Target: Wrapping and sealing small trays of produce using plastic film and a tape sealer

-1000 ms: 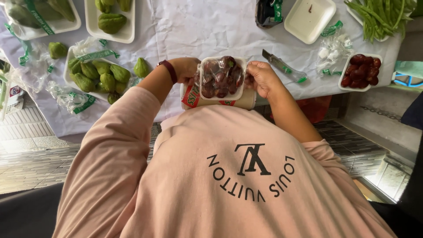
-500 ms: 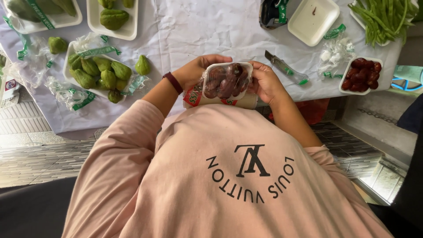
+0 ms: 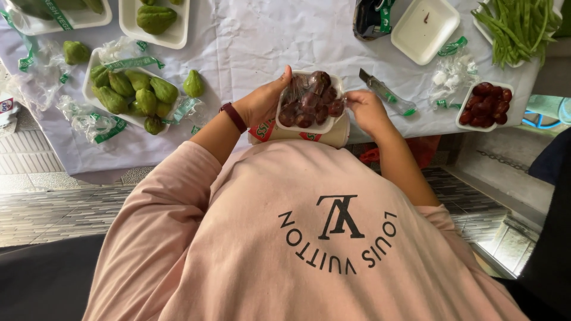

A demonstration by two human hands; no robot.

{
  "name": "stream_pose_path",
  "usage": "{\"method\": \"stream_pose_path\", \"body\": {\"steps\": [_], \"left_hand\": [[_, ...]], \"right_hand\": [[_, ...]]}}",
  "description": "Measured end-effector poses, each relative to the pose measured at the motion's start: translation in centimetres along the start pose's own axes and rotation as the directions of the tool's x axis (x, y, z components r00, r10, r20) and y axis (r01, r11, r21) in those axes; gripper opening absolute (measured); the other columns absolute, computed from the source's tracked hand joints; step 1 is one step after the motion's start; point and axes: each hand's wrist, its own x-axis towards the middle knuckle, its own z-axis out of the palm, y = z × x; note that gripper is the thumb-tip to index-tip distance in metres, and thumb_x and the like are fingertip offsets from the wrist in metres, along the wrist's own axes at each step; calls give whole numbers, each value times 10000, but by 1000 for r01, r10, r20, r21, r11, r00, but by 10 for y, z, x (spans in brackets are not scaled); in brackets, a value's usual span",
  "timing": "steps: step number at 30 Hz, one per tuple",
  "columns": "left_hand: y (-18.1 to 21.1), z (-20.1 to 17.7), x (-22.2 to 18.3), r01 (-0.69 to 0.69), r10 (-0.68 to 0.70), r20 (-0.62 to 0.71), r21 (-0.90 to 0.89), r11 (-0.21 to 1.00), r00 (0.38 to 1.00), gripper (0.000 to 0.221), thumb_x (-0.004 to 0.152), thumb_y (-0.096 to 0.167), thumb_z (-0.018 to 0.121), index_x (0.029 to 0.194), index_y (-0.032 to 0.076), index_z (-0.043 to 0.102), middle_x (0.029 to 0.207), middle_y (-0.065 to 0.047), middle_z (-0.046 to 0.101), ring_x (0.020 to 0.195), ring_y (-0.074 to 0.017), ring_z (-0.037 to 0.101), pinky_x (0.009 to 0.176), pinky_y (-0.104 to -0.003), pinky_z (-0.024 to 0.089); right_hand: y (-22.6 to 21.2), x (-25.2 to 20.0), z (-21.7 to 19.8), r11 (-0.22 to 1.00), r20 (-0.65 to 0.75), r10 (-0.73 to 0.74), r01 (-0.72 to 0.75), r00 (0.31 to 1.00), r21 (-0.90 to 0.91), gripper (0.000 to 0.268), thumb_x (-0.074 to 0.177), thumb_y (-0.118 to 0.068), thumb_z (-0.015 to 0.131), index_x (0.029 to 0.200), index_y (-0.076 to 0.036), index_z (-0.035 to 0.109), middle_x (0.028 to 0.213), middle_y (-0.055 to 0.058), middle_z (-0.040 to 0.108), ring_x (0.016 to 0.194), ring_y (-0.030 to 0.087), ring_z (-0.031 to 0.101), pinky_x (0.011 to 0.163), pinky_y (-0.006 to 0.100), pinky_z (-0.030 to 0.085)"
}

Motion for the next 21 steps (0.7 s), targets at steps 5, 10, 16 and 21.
{"method": "stream_pose_path", "body": {"steps": [5,10,16,21], "left_hand": [[-9,-13,15,-14,14,17,-1,1000,1000,990,883,724,558,1537,-4,404,1465,-278,550,1342,-417,554,1114,-531,480],[-15,-20,22,-22,22,8,-70,997,1000,974,888,703,567,1513,-33,440,1424,-274,586,1286,-421,601,1030,-547,546],[-11,-16,19,-11,12,46,-26,1000,999,973,866,733,560,1484,-13,473,1415,-267,602,1298,-409,601,1097,-529,507],[-12,-18,25,-16,18,43,-55,998,999,924,872,717,558,1428,-21,542,1336,-266,657,1228,-411,655,1042,-530,558]], "right_hand": [[10,-31,13,945,-195,185,-120,963,305,157,1020,-158,579,1108,-129,706,763,-9,561,643,88,510,557,207,420],[0,-46,27,865,-250,49,84,967,495,123,1063,-145,590,1084,-86,696,834,-23,614,841,50,519,776,185,430],[-23,-58,35,854,-307,40,127,951,504,242,1027,-332,698,1097,-108,642,884,-28,582,859,54,464,814,211,399],[-23,-44,30,950,-391,8,115,920,291,186,955,-315,800,1023,-165,712,860,-75,567,823,24,429,739,184,334]]}}
